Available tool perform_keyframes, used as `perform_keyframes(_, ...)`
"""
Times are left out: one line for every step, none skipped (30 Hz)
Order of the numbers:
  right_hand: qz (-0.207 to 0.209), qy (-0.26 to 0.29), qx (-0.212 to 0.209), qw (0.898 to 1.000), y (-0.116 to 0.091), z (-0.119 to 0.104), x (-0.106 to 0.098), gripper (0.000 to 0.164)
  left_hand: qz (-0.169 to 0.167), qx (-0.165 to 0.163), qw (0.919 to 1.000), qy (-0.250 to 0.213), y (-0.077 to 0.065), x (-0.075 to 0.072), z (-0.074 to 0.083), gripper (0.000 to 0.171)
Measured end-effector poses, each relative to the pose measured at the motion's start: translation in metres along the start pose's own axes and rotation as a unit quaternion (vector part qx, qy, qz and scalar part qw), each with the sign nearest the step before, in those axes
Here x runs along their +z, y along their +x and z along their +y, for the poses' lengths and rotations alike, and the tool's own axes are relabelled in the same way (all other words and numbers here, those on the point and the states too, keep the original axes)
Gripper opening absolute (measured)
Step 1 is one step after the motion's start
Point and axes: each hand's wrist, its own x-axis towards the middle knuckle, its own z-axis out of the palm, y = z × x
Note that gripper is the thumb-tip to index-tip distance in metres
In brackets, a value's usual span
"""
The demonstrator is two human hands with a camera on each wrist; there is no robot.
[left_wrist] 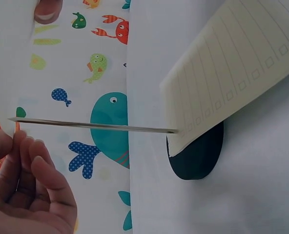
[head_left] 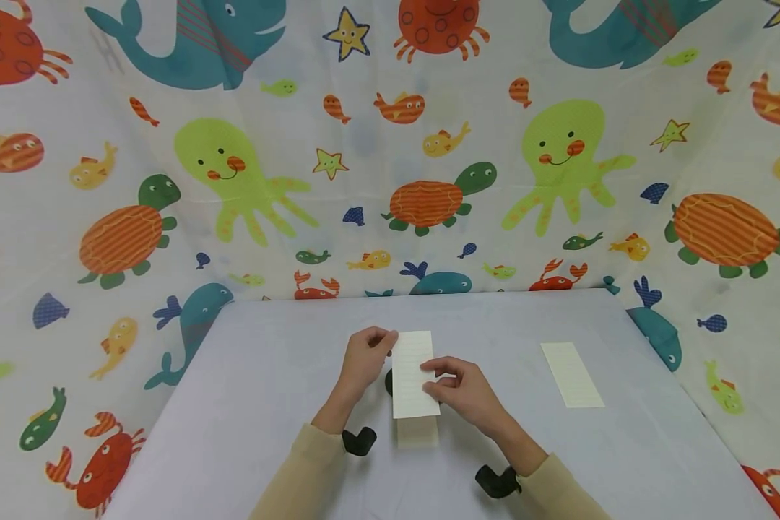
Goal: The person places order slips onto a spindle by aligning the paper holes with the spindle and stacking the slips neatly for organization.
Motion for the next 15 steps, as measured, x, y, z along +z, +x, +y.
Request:
perform_keyframes(0.000,0.000,0.000,1.000,-0.0001,0.0005,-0.0002,0.035,-0.001,0.000,1.0000,0.000,0.0002,0.0005,-0.0007,0.025)
perform_keyframes(0.000,0.000,0.000,1.000,-0.0001,0.0011,-0.0004,0.036,-0.002,-0.001,1.0000,-0.001,0.0004,0.0007,-0.0010,0.025)
perform_keyframes(-0.001,0.000,0.000,1.000,-0.0002,0.0016,-0.0006,0.036,-0.002,-0.002,1.0000,0.000,0.0006,0.0010,-0.0015,0.025)
perform_keyframes(0.000,-0.001,0.000,1.000,-0.0002,0.0022,-0.0008,0.035,-0.002,-0.002,1.0000,0.001,0.0008,0.0017,-0.0022,0.026)
perform_keyframes(0.000,-0.001,-0.001,1.000,-0.0002,0.0028,-0.0010,0.035,-0.002,-0.001,1.0000,0.002,0.0010,0.0022,-0.0028,0.026)
perform_keyframes(0.000,-0.002,-0.001,1.000,-0.0001,0.0033,-0.0011,0.035,-0.002,0.001,1.0000,0.003,0.0013,0.0029,-0.0036,0.026)
perform_keyframes(0.001,-0.002,-0.002,1.000,-0.0001,0.0037,-0.0013,0.035,0.000,0.003,1.0000,0.004,0.0016,0.0035,-0.0042,0.026)
perform_keyframes(0.001,-0.001,-0.002,1.000,-0.0001,0.0041,-0.0015,0.035,0.001,0.006,1.0000,0.005,0.0016,0.0041,-0.0047,0.026)
perform_keyframes(0.000,0.000,-0.002,1.000,-0.0002,0.0044,-0.0017,0.035,0.003,0.009,0.9999,0.007,0.0016,0.0048,-0.0053,0.026)
perform_keyframes(0.000,0.002,-0.002,1.000,-0.0005,0.0047,-0.0019,0.036,0.004,0.012,0.9999,0.009,0.0015,0.0054,-0.0056,0.026)
perform_keyframes(-0.001,0.004,-0.002,1.000,-0.0006,0.0051,-0.0021,0.036,0.005,0.015,0.9998,0.010,0.0014,0.0061,-0.0059,0.025)
perform_keyframes(-0.003,0.005,-0.002,1.000,-0.0007,0.0054,-0.0023,0.036,0.007,0.017,0.9998,0.012,0.0012,0.0068,-0.0059,0.025)
perform_keyframes(-0.004,0.006,-0.002,1.000,-0.0007,0.0060,-0.0025,0.036,0.008,0.018,0.9997,0.013,0.0006,0.0073,-0.0056,0.024)
perform_keyframes(-0.004,0.006,-0.002,1.000,-0.0007,0.0065,-0.0027,0.036,0.010,0.018,0.9997,0.015,-0.0001,0.0078,-0.0047,0.024)
perform_keyframes(-0.004,0.006,-0.001,1.000,-0.0007,0.0069,-0.0029,0.036,0.011,0.018,0.9996,0.017,-0.0005,0.0083,-0.0041,0.024)
